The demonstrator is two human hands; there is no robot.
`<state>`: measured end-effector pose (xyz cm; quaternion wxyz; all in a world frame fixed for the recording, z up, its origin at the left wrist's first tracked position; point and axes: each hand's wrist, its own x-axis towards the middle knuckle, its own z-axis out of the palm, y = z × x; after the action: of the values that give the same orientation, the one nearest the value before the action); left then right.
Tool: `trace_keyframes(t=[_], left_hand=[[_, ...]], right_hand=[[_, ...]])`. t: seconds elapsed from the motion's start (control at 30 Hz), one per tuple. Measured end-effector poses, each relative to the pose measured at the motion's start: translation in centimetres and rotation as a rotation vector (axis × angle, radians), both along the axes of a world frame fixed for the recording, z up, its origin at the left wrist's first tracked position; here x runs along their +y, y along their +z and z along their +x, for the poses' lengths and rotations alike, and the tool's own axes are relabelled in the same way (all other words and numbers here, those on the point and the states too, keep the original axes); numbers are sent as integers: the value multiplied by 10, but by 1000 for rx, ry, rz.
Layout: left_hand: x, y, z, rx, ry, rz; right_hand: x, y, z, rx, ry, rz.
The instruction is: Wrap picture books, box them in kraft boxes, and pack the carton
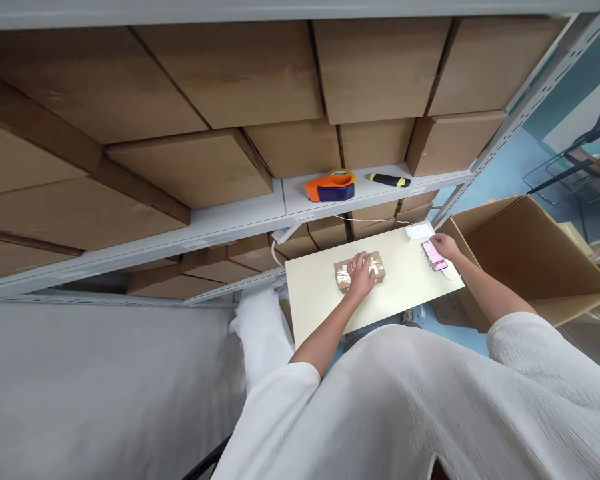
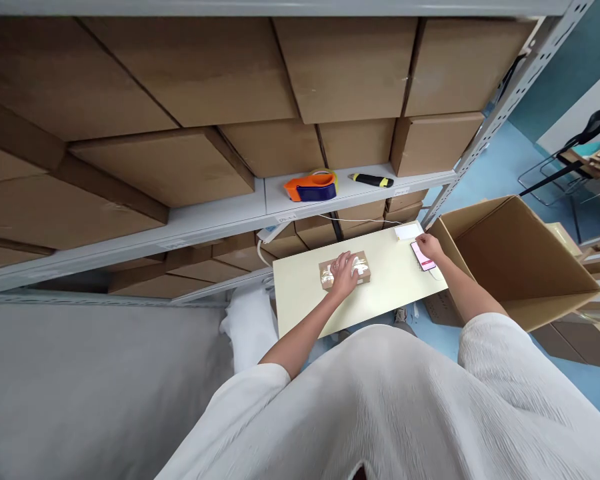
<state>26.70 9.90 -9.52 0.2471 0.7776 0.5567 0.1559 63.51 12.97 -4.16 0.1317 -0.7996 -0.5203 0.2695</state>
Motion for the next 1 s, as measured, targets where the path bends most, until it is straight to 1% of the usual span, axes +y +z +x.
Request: trace_keyframes(t=[0.1,0.2,0.27,0.33,0.43,0.53,0.6,0.77,0.9,1.0], left_hand=[[6,1,51,-13,-58,44],[10,-3,102,-11,-89,-6],[13,-9,132,-7,-63,-82],[15,-18,156,-10,-7,-152],[17,-30,178,-19,61,-217],[20,-40,189,-12,82,-263],[27,-46,196,-13,87,-287],[60,-67,220,-40,54,-319],[90,-84,249,-36,16,-316],[107,-92,270,-7,-12,-305]], right_hand=[[10,-20,29,-13,44,-67],[28,-39,55,-21,103,-111],[42,-51,72,-25,135,-148],[57,-65,86,-37,171,-184],[78,-85,103,-48,220,-237],[94,-104,113,-46,239,-284],[103,-113,116,-41,240,-297],[119,-130,115,13,222,-249],[126,-142,111,80,196,-244],[128,-150,109,102,160,-238]])
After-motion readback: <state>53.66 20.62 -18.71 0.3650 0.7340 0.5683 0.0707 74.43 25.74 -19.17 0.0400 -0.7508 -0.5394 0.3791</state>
